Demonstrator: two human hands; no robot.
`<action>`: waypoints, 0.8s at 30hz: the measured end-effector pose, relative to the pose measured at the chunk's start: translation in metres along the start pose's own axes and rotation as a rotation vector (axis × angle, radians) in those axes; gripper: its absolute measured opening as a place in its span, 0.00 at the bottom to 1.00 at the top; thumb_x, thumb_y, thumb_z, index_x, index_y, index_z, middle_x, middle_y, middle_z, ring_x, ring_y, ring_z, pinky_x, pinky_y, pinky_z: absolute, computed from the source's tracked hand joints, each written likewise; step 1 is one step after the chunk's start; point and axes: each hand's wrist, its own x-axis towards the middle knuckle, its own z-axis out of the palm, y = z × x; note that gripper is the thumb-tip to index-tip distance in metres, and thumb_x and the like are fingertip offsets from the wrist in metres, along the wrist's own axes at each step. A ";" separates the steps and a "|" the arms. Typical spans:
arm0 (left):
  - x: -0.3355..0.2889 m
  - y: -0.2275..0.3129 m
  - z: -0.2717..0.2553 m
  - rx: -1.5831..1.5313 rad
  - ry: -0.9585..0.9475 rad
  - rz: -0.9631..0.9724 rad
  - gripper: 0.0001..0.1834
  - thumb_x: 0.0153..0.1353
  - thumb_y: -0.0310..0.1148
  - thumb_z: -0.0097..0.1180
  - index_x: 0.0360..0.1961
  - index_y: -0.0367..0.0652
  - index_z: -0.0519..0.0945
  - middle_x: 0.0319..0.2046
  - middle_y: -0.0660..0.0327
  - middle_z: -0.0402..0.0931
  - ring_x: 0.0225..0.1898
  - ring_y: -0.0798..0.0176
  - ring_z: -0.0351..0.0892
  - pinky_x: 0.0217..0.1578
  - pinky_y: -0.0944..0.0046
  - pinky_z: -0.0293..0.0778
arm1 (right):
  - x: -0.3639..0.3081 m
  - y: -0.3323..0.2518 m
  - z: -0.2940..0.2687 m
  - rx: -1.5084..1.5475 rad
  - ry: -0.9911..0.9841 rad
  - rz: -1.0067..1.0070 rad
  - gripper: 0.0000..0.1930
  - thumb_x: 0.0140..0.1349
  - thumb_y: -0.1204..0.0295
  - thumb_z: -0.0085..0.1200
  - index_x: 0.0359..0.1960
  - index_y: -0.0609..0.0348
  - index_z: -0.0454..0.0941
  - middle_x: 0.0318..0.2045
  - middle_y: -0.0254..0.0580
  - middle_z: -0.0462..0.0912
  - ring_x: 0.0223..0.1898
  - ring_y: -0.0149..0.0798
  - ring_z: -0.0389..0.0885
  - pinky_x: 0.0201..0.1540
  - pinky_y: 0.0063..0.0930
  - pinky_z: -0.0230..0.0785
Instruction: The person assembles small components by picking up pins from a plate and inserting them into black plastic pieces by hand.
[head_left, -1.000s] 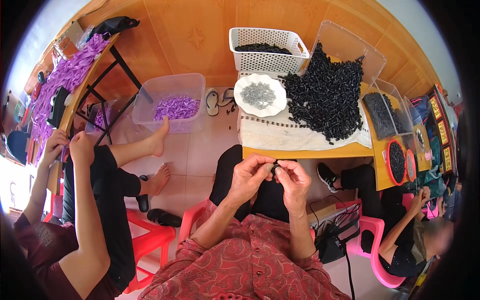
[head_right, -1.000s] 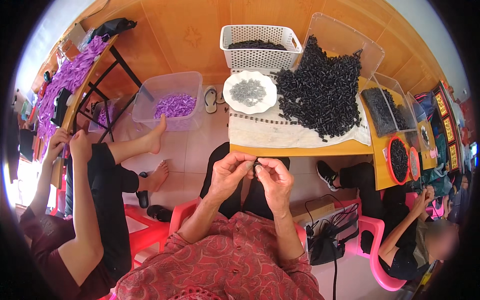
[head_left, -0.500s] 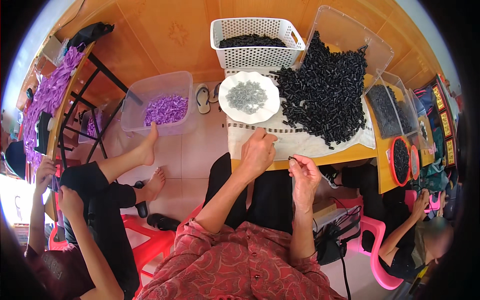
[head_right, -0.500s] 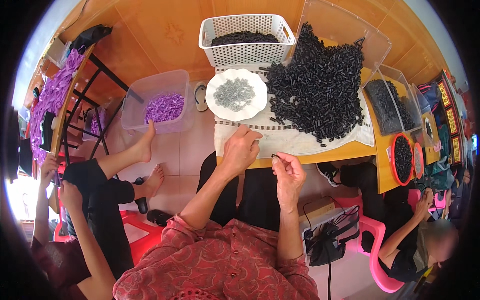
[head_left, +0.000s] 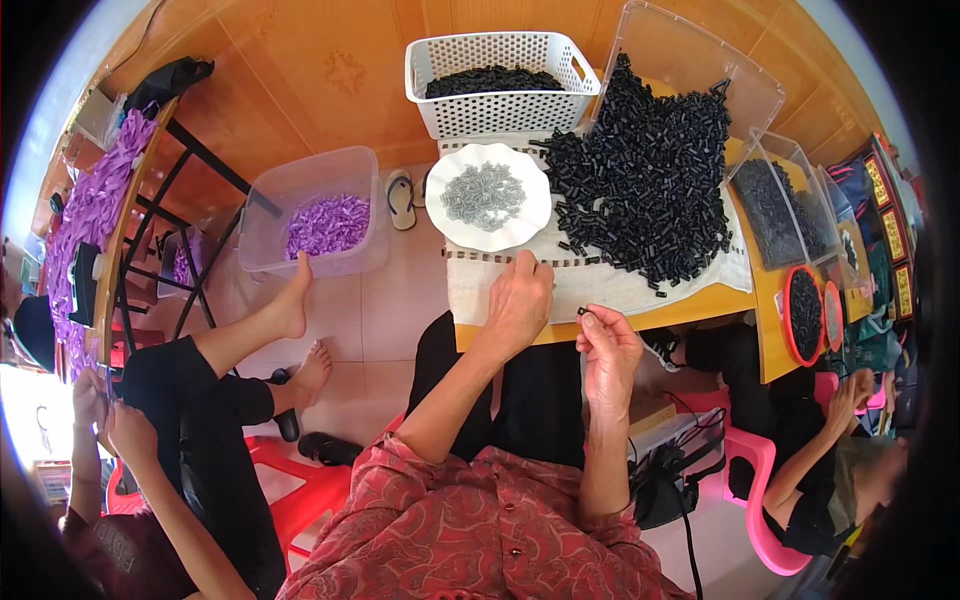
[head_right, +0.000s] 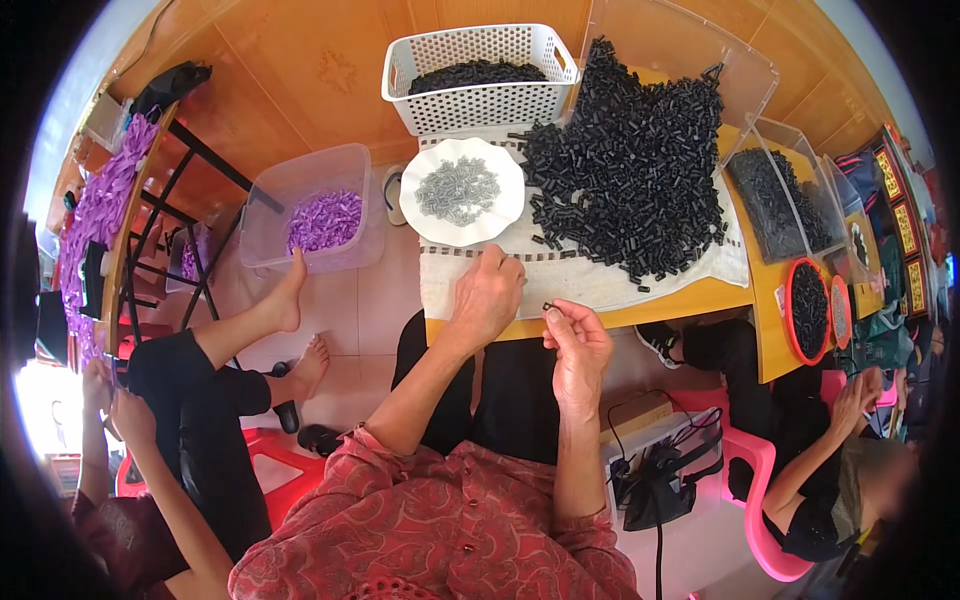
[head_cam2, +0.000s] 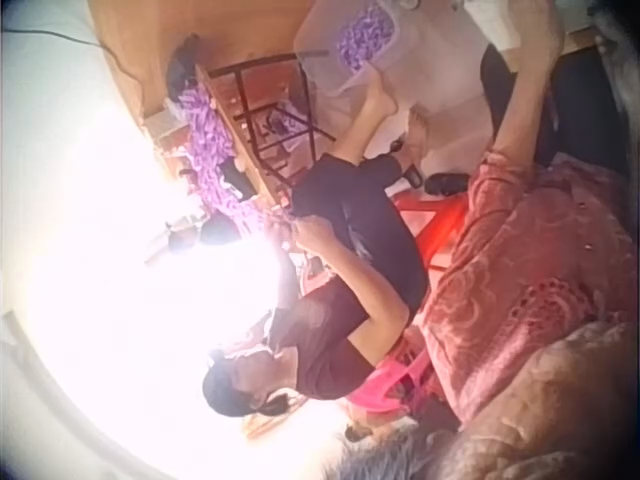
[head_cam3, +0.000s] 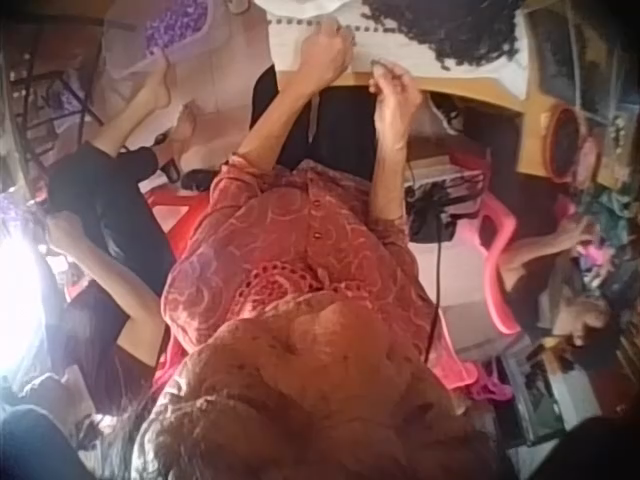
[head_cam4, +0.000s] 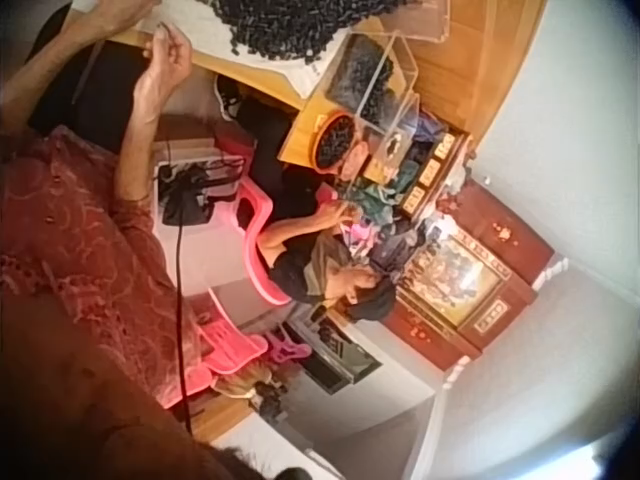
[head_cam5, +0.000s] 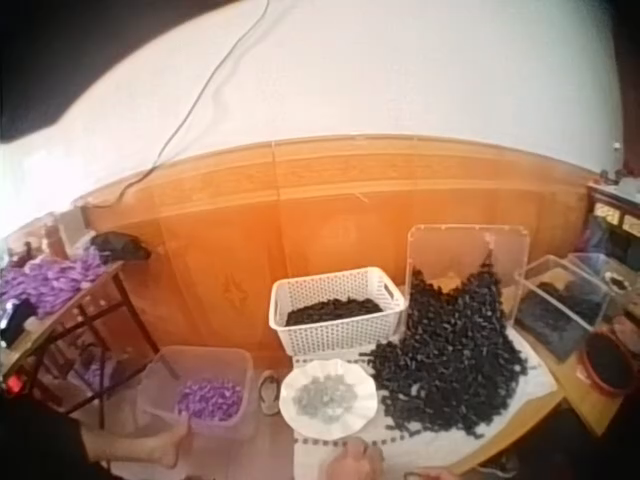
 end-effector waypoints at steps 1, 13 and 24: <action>-0.001 -0.001 0.001 0.006 0.022 0.013 0.05 0.53 0.26 0.58 0.31 0.39 0.76 0.34 0.54 0.70 0.33 0.48 0.76 0.32 0.53 0.74 | -0.001 0.000 0.001 0.002 -0.001 -0.001 0.10 0.58 0.76 0.60 0.41 0.64 0.78 0.28 0.35 0.81 0.26 0.23 0.74 0.28 0.15 0.66; -0.032 0.021 -0.042 -1.162 -0.085 -0.343 0.04 0.63 0.23 0.51 0.39 0.36 0.76 0.31 0.66 0.75 0.30 0.75 0.75 0.33 0.73 0.74 | -0.010 -0.003 0.012 0.153 -0.099 0.029 0.09 0.60 0.76 0.58 0.42 0.65 0.78 0.31 0.39 0.82 0.26 0.24 0.73 0.30 0.16 0.67; -0.048 0.023 -0.052 -1.188 -0.090 -0.325 0.05 0.64 0.23 0.51 0.39 0.36 0.76 0.30 0.65 0.75 0.32 0.76 0.74 0.35 0.74 0.73 | -0.026 -0.005 0.021 0.097 -0.180 -0.039 0.08 0.59 0.77 0.58 0.41 0.64 0.78 0.30 0.35 0.81 0.27 0.23 0.73 0.31 0.16 0.66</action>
